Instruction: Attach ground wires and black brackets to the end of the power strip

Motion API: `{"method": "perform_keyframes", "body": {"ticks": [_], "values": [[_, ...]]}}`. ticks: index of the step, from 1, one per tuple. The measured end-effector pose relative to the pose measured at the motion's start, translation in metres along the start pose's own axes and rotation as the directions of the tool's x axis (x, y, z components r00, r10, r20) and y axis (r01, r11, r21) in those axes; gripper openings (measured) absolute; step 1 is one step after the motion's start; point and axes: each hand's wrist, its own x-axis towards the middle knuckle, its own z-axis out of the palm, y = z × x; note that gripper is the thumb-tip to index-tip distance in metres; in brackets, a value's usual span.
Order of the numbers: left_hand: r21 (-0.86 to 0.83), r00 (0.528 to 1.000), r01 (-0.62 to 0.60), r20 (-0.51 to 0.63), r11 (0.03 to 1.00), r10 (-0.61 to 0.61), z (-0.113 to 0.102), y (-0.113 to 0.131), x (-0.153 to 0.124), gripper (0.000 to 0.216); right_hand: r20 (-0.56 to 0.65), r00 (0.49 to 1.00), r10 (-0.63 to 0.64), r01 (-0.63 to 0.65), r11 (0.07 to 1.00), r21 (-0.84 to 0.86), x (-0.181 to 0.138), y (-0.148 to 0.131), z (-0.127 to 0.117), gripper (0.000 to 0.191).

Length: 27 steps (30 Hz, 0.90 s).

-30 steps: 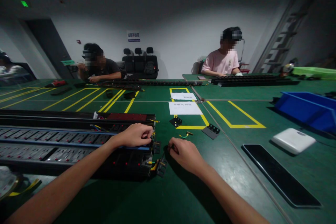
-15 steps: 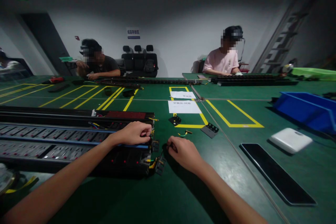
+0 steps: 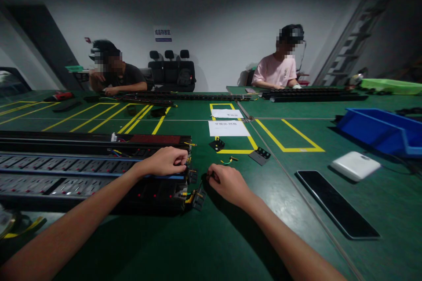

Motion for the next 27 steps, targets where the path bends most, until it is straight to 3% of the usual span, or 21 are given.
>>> {"method": "perform_keyframes", "body": {"ticks": [27], "values": [[0.025,1.000,-0.015,0.002,1.000,0.015,0.0018,-0.0067,0.0020,0.013,-0.037,0.999,0.006,-0.006,1.000,-0.004,0.0005,-0.0025,-0.0006,0.012]]}}
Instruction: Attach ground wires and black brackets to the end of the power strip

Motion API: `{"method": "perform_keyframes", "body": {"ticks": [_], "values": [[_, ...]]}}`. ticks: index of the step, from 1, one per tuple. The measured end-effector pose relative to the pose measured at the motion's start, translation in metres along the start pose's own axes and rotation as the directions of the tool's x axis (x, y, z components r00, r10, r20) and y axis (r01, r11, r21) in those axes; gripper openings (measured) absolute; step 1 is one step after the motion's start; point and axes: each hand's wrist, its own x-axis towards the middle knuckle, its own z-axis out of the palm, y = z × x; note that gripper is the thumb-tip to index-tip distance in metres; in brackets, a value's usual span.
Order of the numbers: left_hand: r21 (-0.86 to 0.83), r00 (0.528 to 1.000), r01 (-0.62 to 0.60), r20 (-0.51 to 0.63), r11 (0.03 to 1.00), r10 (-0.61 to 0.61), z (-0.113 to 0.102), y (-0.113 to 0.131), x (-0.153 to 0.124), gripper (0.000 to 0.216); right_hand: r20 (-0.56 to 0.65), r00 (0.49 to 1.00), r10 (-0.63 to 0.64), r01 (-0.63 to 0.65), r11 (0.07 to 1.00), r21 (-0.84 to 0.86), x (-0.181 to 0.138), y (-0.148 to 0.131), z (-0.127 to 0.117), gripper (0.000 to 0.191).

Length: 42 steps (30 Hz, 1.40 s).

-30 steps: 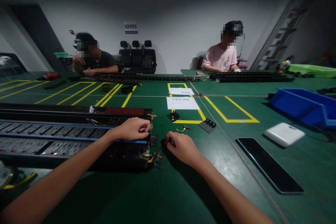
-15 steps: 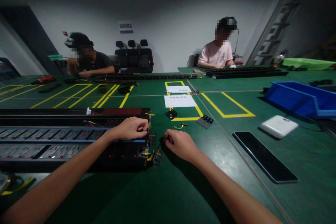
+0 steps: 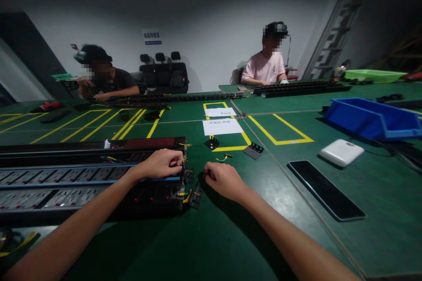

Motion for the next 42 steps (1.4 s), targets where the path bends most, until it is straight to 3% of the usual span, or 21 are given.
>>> {"method": "perform_keyframes", "body": {"ticks": [42], "values": [[-0.010,1.000,0.017,0.004,1.000,-0.017,-0.0018,0.0013,-0.0015,0.010,-0.021,1.000,-0.010,0.009,1.000,-0.005,0.0004,0.0024,0.0033,0.014]]}}
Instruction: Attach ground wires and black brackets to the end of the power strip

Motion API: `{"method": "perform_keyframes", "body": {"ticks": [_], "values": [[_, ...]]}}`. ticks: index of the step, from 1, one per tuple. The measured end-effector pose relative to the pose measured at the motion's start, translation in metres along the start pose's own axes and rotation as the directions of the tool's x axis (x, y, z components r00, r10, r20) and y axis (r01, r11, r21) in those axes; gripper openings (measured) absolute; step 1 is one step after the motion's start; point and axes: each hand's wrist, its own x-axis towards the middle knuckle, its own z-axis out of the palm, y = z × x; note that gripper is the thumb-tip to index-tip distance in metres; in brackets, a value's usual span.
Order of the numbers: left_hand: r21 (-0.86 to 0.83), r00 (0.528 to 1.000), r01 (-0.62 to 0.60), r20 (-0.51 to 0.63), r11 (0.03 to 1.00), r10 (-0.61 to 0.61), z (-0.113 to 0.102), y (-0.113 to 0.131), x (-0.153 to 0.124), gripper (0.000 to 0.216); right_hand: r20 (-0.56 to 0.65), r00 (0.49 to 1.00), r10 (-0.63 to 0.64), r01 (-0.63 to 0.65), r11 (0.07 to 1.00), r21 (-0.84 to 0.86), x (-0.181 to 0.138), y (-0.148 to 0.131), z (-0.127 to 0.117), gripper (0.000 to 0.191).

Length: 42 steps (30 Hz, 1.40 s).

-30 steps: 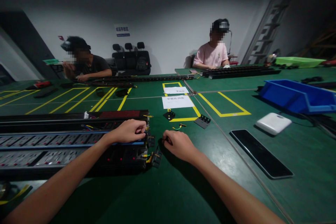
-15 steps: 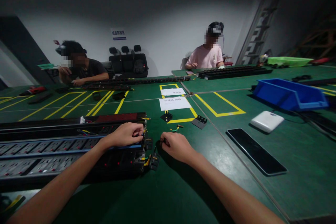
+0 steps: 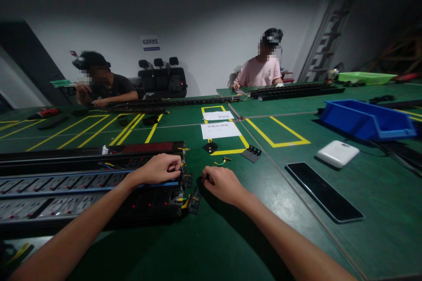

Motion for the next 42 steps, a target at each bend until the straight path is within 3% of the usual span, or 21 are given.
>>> {"method": "perform_keyframes", "body": {"ticks": [42], "values": [[-0.003,1.000,0.000,-0.008,1.000,0.000,0.0021,-0.0019,0.0008,0.009,0.015,1.000,0.013,-0.013,1.000,0.008,0.0007,-0.0027,-0.0024,0.013]]}}
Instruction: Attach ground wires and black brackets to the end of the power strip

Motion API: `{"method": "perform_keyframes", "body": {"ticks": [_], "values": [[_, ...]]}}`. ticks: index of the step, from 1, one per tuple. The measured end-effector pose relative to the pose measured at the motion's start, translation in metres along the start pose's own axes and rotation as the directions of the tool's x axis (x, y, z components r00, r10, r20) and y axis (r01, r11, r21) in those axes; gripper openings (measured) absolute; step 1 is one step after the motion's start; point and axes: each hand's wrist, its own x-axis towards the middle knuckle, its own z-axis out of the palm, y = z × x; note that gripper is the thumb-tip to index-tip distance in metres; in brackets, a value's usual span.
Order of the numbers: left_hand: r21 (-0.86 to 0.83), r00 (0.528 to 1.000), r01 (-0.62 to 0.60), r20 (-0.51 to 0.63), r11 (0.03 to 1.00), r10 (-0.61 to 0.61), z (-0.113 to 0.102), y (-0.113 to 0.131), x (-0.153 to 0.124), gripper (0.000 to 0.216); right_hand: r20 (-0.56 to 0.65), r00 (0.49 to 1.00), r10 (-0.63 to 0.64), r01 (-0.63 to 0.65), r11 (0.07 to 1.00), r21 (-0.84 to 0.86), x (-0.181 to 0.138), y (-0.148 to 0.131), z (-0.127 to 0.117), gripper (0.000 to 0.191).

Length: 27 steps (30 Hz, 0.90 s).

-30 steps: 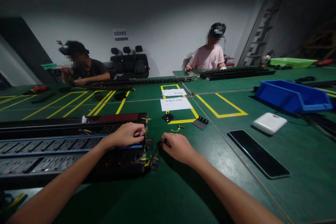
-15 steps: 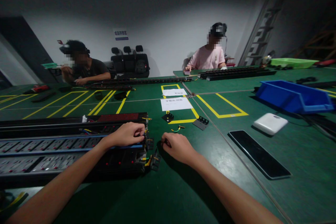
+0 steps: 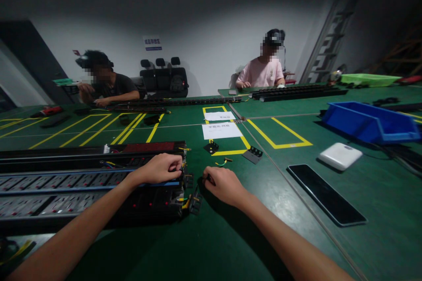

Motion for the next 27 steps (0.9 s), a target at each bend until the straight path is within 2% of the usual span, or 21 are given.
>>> {"method": "perform_keyframes", "body": {"ticks": [27], "values": [[0.004,1.000,-0.003,0.002,1.000,0.003,0.0012,-0.0019,0.0001,0.008,-0.010,1.000,-0.018,0.018,1.000,-0.010,0.0000,0.0024,0.0027,0.014]]}}
